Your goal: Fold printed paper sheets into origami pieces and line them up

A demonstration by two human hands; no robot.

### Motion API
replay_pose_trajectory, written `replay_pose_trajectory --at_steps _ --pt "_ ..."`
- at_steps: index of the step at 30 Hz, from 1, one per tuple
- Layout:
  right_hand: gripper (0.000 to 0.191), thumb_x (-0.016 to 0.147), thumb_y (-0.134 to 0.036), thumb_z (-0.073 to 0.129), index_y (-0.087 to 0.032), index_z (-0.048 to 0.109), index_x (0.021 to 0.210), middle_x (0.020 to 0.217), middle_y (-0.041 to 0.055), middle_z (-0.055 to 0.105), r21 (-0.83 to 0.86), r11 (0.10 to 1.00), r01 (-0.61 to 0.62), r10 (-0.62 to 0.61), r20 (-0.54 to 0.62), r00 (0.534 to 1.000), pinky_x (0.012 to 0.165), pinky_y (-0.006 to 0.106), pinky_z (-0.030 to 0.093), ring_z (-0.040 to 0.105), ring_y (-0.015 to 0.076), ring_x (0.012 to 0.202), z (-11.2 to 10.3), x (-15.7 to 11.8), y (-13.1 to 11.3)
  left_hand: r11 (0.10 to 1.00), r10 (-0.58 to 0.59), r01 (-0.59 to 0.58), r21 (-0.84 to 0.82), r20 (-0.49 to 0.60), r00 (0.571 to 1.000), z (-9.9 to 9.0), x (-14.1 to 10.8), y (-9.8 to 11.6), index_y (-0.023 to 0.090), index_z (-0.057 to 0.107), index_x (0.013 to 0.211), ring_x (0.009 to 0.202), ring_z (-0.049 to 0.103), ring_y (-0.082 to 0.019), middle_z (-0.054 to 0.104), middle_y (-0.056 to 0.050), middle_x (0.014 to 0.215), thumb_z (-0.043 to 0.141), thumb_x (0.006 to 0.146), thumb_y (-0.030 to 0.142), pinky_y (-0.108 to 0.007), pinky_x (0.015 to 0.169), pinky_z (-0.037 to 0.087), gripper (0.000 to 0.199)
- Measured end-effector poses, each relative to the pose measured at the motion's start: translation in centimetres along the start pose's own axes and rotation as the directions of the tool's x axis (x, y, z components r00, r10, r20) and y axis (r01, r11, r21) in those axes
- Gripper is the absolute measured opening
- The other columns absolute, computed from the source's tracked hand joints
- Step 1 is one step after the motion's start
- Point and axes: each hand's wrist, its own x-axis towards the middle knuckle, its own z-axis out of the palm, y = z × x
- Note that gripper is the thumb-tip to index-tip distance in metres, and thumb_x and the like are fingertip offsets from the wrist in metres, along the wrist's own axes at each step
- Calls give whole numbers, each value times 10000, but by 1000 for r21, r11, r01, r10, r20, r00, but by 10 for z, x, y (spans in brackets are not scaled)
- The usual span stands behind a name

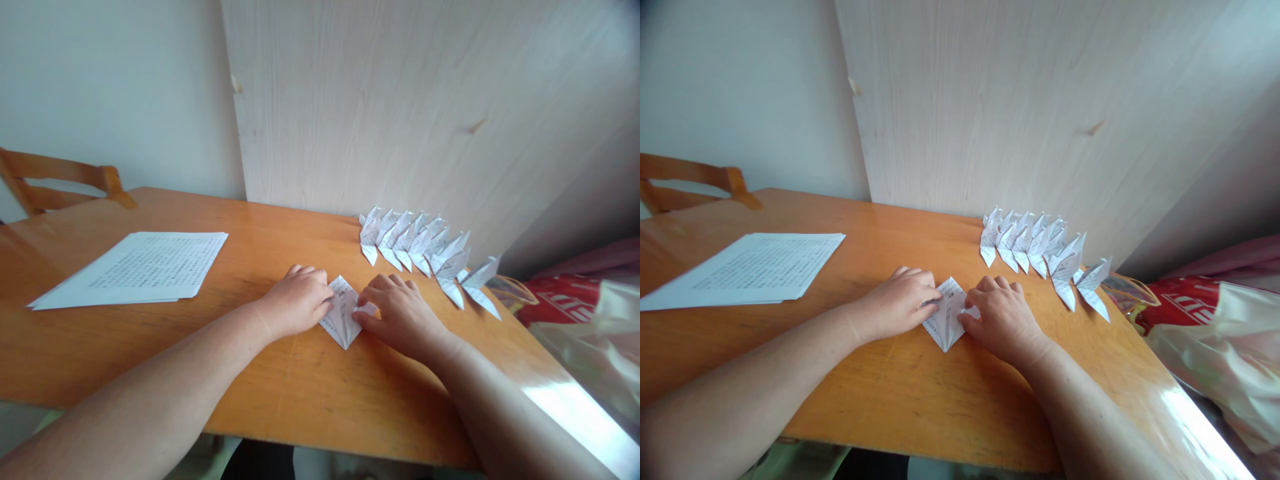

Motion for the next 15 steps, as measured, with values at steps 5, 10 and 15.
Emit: replay_pose_trajectory --at_steps 5,10,15 --pt "175 894 -336 643 -236 729 1010 990 67 664 13 998 58 -58 -3 998 873 392 386 566 255 1001 0 -1 -1 1000 -14 14 -11 -17 1000 2 -1 2 198 674 821 878 579 -204 614 -45 866 573 920 260 -343 780 379 155" --pt "180 921 -262 605 -231 737 1039 971 68 686 26 991 130 -131 15 991 882 375 417 587 240 995 5 -1 -2 999 10 -10 -48 -5 1000 3 -1 4 193 681 818 874 595 -201 622 -51 868 533 946 230 -342 781 412 199" --pt "212 959 -244 541 -219 736 1039 965 74 701 40 987 157 -159 47 986 865 362 441 613 228 960 5 -2 -5 996 48 -47 -76 11 999 3 0 5 189 698 821 872 603 -204 627 -61 864 483 977 230 -339 770 435 269"
